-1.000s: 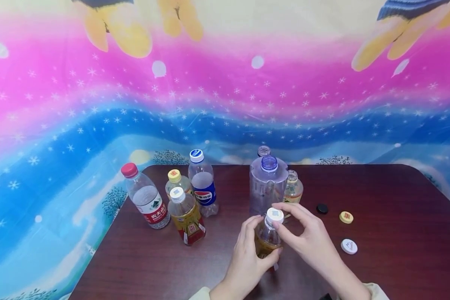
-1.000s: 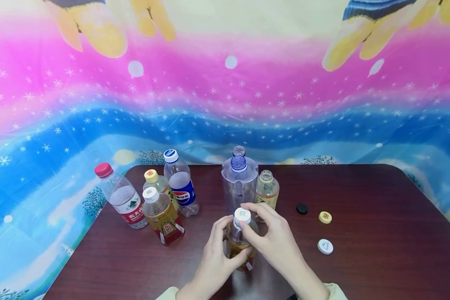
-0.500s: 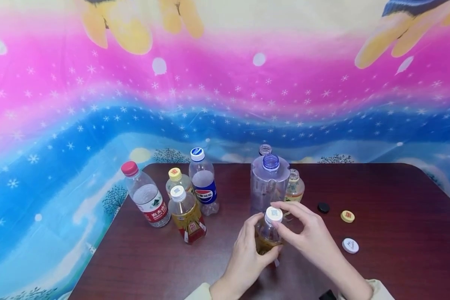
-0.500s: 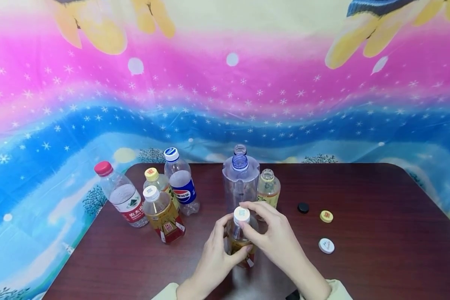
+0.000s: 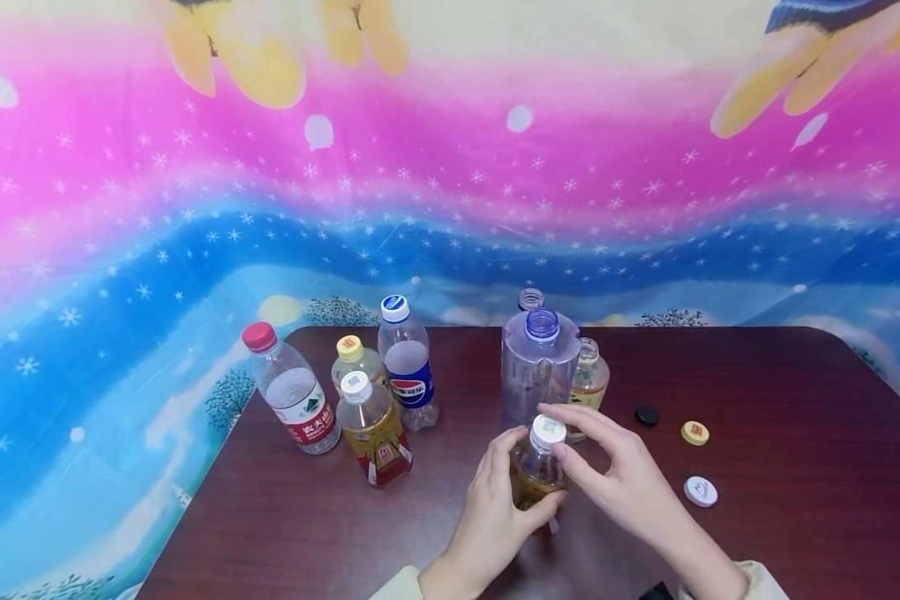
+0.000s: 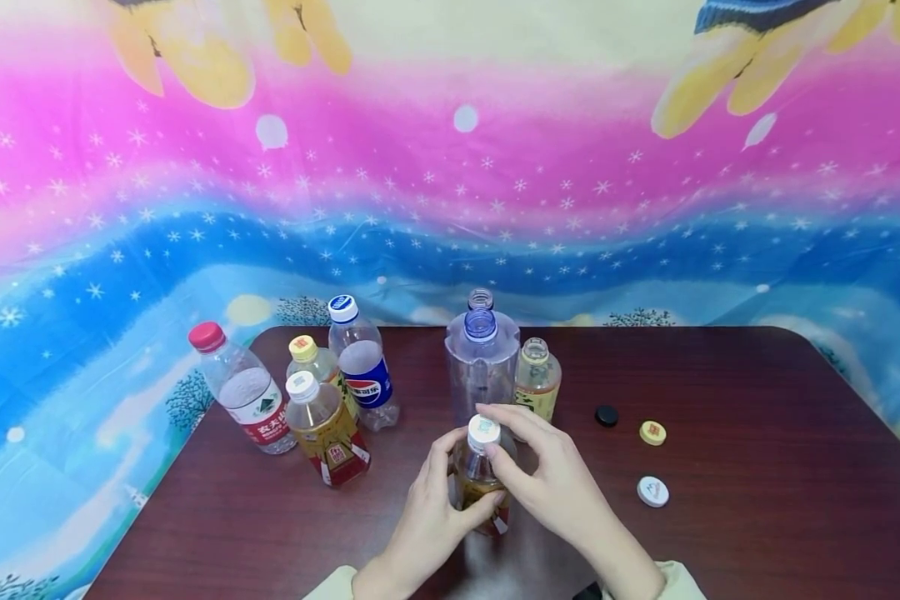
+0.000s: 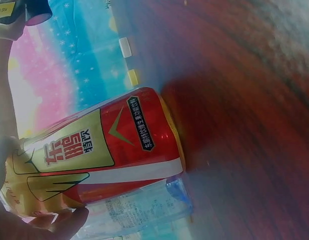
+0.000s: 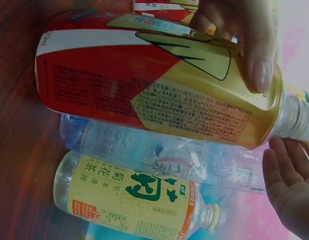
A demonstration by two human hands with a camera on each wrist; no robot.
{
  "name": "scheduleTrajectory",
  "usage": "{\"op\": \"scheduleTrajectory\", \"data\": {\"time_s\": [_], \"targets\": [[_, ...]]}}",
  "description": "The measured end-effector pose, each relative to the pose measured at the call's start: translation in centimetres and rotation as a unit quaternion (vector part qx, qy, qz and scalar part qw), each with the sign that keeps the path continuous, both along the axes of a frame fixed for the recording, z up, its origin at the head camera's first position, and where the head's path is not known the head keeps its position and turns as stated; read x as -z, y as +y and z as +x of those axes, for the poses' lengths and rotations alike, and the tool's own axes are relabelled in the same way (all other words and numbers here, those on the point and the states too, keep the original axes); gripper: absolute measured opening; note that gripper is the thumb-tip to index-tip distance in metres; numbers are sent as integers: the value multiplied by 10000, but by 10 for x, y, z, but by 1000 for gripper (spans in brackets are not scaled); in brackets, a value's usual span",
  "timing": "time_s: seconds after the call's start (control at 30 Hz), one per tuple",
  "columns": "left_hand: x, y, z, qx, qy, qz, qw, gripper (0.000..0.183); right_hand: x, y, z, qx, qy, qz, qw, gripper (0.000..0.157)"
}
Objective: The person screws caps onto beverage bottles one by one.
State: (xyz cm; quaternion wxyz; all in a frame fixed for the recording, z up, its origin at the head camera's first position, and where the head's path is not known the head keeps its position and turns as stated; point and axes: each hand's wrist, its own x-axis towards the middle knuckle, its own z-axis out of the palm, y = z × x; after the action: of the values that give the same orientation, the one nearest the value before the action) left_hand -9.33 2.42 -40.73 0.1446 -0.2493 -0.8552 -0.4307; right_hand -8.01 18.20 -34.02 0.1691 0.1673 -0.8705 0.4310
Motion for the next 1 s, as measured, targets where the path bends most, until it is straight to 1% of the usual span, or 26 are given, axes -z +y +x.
{"op": "scheduleTrajectory", "data": {"time_s": [0.17,0.27,0.47,0.57,0.7,0.77,0.83,1.0], "targets": [[-1,0,0,4,-41,18,10000,74,-1,2,-1,218,-200,27,9996,34],[-1,0,0,-8,-76,18,10000,74,-1,0,-1,409,-236,-23,9989,32],[0,1,-1,-30,-3,26,10000,74,-1,-3,-3,587,-336,-439,9967,31],[1,0,-1,-35,68,29,10000,75,0,-3,-5,438,-387,-354,9977,35],[1,0,-2,-38,94,19,9999,75,4,1,-4,-108,-246,-29,9996,43],[1,-1,-1,-39,75,12,10000,76,5,2,-4,-301,-226,34,9993,44],[1,-1,-1,-46,59,-2,10000,75,5,4,-4,-339,-294,22,9990,42],[1,0,-2,-64,94,-46,9999,75,2,5,-5,-147,-772,-199,9967,39]]}}
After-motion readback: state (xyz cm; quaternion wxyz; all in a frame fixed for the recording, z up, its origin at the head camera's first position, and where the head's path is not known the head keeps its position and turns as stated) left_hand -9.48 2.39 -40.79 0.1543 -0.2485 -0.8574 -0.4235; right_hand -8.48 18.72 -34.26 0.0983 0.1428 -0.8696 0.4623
